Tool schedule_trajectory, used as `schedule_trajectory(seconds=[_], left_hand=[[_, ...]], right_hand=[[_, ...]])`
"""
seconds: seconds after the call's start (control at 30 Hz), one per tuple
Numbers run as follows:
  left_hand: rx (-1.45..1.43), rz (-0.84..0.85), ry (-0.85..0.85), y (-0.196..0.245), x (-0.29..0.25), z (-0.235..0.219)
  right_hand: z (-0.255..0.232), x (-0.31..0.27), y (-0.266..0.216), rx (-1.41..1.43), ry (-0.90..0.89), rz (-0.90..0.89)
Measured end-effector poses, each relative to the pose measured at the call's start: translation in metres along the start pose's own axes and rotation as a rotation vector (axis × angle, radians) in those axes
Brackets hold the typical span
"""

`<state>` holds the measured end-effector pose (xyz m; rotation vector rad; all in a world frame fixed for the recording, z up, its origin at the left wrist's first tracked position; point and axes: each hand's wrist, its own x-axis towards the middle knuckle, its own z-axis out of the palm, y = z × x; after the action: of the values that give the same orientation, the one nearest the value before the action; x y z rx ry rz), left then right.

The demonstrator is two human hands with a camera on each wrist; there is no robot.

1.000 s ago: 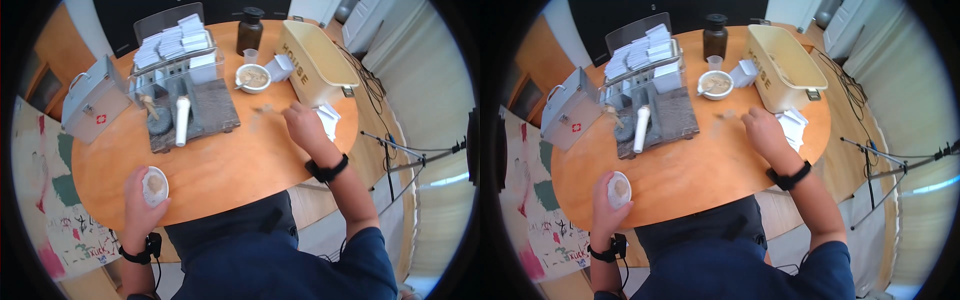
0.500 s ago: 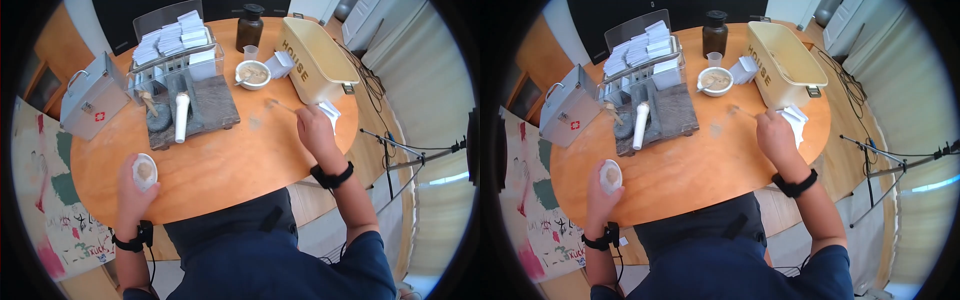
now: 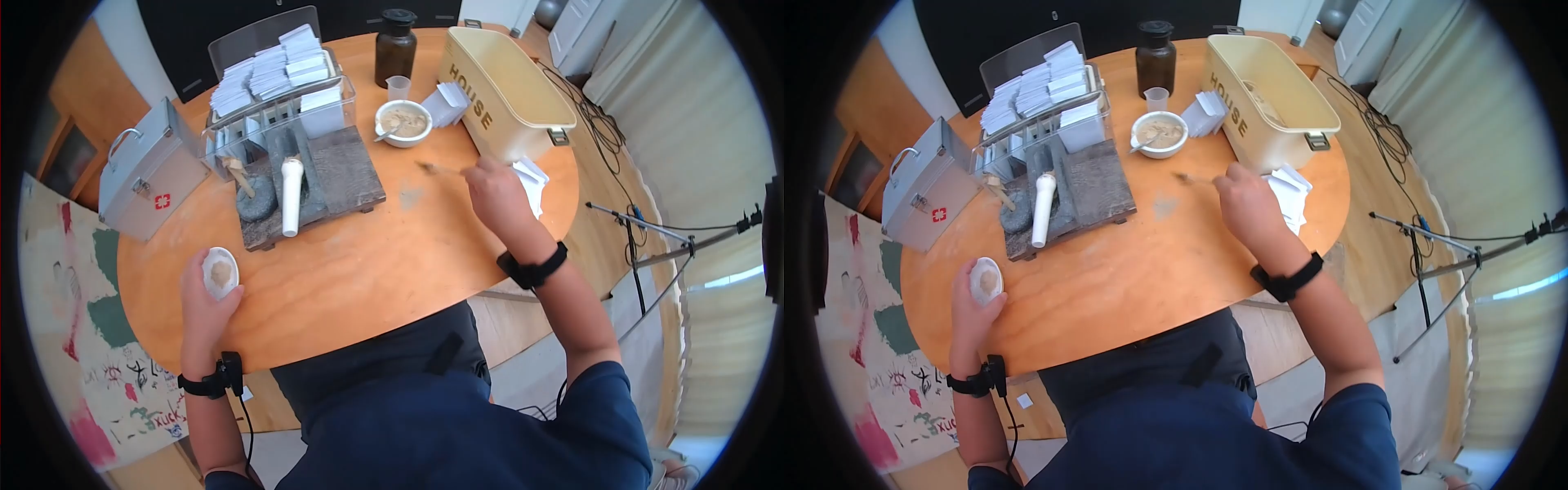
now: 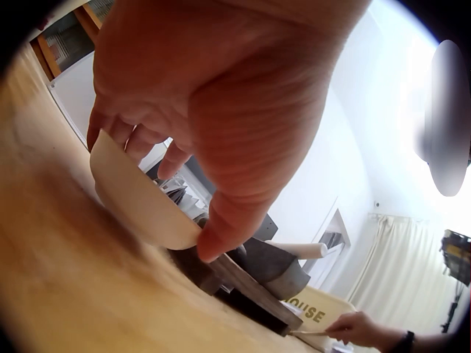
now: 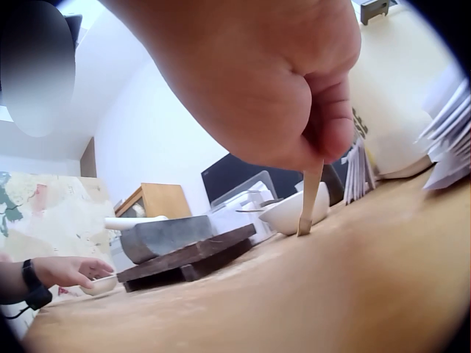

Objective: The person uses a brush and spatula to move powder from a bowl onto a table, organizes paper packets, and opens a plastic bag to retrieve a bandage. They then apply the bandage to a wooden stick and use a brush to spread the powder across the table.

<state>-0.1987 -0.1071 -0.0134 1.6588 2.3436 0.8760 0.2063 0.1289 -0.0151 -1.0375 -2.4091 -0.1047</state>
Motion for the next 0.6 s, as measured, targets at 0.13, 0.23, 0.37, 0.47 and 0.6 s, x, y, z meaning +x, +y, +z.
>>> schedule_trajectory(seconds=[0.13,0.23,0.37,0.47,0.6], left_hand=[[0.020,-0.022,-0.016,-0.001,-0.001,-0.002],[-0.003,0.005,-0.031,-0.005,0.001,0.005],[-0.080,-0.022,-0.051,-0.003,0.008,0.007],[-0.041,-0.004,-0.063,0.000,0.010,0.004],[-0.021,0.015,-0.074,0.001,0.011,0.005]], right_hand=[[-0.021,-0.014,-0.027,0.123,-0.003,-0.058],[-0.027,-0.016,-0.012,-0.053,0.070,0.082],[-0.022,-0.028,-0.004,-0.028,-0.008,0.116],[-0.029,-0.030,-0.030,0.145,-0.015,0.083],[-0.021,-0.016,-0.005,-0.042,0.092,0.147]])
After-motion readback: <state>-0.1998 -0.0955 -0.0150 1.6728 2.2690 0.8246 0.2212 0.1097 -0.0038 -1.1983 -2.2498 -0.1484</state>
